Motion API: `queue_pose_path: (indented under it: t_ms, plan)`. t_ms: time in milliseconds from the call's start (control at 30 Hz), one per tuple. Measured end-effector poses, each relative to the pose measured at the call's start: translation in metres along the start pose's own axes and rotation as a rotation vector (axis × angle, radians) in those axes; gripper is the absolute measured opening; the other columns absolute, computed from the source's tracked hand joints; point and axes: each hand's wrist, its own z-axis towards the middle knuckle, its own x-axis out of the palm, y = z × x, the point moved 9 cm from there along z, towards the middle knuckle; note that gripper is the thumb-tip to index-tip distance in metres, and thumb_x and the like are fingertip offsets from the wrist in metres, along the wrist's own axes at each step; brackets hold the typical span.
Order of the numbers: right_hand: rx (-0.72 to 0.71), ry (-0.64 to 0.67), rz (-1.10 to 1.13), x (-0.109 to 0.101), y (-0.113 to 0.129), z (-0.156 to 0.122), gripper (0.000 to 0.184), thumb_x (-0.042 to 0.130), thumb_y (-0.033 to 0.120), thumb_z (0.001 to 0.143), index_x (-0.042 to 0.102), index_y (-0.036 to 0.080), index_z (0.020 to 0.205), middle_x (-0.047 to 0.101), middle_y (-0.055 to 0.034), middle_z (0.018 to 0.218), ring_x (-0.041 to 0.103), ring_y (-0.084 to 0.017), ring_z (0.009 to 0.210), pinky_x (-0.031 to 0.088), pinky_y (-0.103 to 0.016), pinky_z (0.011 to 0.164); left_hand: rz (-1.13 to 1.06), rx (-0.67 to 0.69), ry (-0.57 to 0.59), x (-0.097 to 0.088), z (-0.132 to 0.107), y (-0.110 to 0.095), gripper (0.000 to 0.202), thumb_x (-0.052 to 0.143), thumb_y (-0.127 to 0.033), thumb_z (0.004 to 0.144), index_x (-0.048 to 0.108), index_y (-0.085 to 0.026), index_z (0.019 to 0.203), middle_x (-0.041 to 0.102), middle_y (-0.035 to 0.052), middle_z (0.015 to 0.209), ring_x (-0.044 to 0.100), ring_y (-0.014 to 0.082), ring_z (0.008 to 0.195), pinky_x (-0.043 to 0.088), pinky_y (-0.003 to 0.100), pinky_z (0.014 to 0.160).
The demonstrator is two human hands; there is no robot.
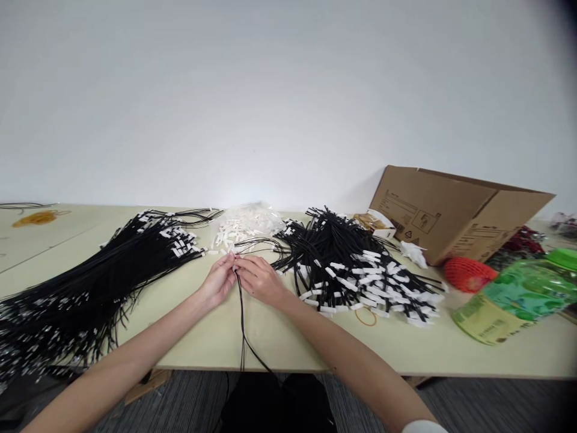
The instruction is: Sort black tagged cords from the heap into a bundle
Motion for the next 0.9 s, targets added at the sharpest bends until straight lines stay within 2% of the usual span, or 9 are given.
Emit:
queue_pose_path:
  t_ms: [100,200,333,433,567,633,700,800,900]
  plan:
    - [0.069,-0.023,0.135,-0.002,-0.005,0.001,0.018,0.044,0.013,0.083,0.06,0.015,0.091,0.06,-0.0071,0.107,0.049,-0.017,0.105,0.043,-0.033,0.09,0.016,-0.01,-0.024,-0.002,0.0,0.0,0.009,0.06,-0.017,0.076,0.06,-0.01,0.071,0.058,0.0009,0.061,0.052,0.0068,0.053,0.045,0.016,0.051]
    - [0.212,-0.119,0.376,-0.01,-0.017,0.002,0.015,0.046,0.014,0.082,0.061,0.017,0.087,0.063,-0.0072,0.1,0.054,-0.016,0.098,0.045,-0.033,0.087,0.035,-0.014,-0.041,-0.006,0.001,0.0,0.011,0.061,-0.019,0.076,0.059,-0.011,0.069,0.056,-0.0004,0.059,0.049,0.0061,0.05,0.045,0.016,0.05]
    - [0.574,-0.262,0.841,-0.017,-0.049,-0.003,0.011,0.051,0.023,0.082,0.06,0.018,0.084,0.065,-0.006,0.09,0.061,-0.015,0.086,0.049,-0.033,0.081,0.1,-0.03,-0.043,-0.014,0.005,0.002,0.016,0.064,-0.024,0.072,0.059,-0.01,0.067,0.053,-0.0014,0.058,0.044,0.0048,0.047,0.04,0.015,0.043]
    - [0.87,-0.473,1.168,-0.025,-0.081,-0.016,0.014,0.056,0.032,0.079,0.057,0.018,0.082,0.064,-0.0029,0.078,0.063,-0.015,0.072,0.051,-0.033,0.073,0.168,-0.019,-0.039,-0.018,0.009,0.001,0.019,0.067,-0.028,0.069,0.059,-0.01,0.069,0.054,-0.0009,0.061,0.043,0.0043,0.048,0.033,0.012,0.037]
    - [1.013,-0.786,1.238,-0.056,-0.12,-0.034,0.021,0.065,0.034,0.069,0.057,0.016,0.075,0.055,0.0033,0.063,0.052,-0.007,0.053,0.046,-0.022,0.054,0.197,-0.013,-0.055,-0.022,0.012,-0.001,0.021,0.065,-0.031,0.071,0.059,-0.01,0.07,0.054,0.0,0.063,0.042,0.0035,0.048,0.03,0.011,0.037]
    - [1.025,-0.824,1.114,-0.072,-0.132,-0.04,0.021,0.065,0.035,0.07,0.059,0.016,0.076,0.053,0.0035,0.062,0.044,-0.005,0.048,0.038,-0.018,0.044,0.201,-0.014,-0.06,-0.022,0.012,-0.003,0.021,0.064,-0.031,0.071,0.059,-0.011,0.07,0.054,-0.0001,0.063,0.042,0.0033,0.047,0.03,0.011,0.037]
    - [0.962,-0.74,0.888,-0.085,-0.13,-0.035,0.019,0.061,0.035,0.074,0.062,0.016,0.078,0.055,0.0012,0.066,0.043,-0.006,0.049,0.034,-0.019,0.043,0.195,-0.016,-0.057,-0.02,0.011,-0.005,0.019,0.064,-0.03,0.072,0.06,-0.011,0.071,0.054,0.0,0.063,0.042,0.0033,0.047,0.03,0.011,0.036]
    - [0.688,-0.462,0.485,-0.088,-0.099,-0.01,0.017,0.053,0.029,0.081,0.065,0.018,0.083,0.06,-0.0026,0.074,0.049,-0.01,0.061,0.039,-0.023,0.054,0.177,-0.023,-0.039,-0.018,0.01,-0.006,0.019,0.064,-0.028,0.071,0.059,-0.01,0.071,0.054,-0.0001,0.063,0.041,0.0031,0.046,0.028,0.011,0.035]
    - [0.412,-0.228,0.177,-0.07,-0.056,0.008,0.019,0.048,0.022,0.084,0.065,0.017,0.08,0.059,-0.0029,0.067,0.05,-0.012,0.065,0.04,-0.025,0.062,0.158,-0.033,-0.016,-0.015,0.009,-0.007,0.02,0.065,-0.029,0.07,0.059,-0.01,0.071,0.053,-0.0007,0.062,0.041,0.0027,0.047,0.029,0.01,0.035]
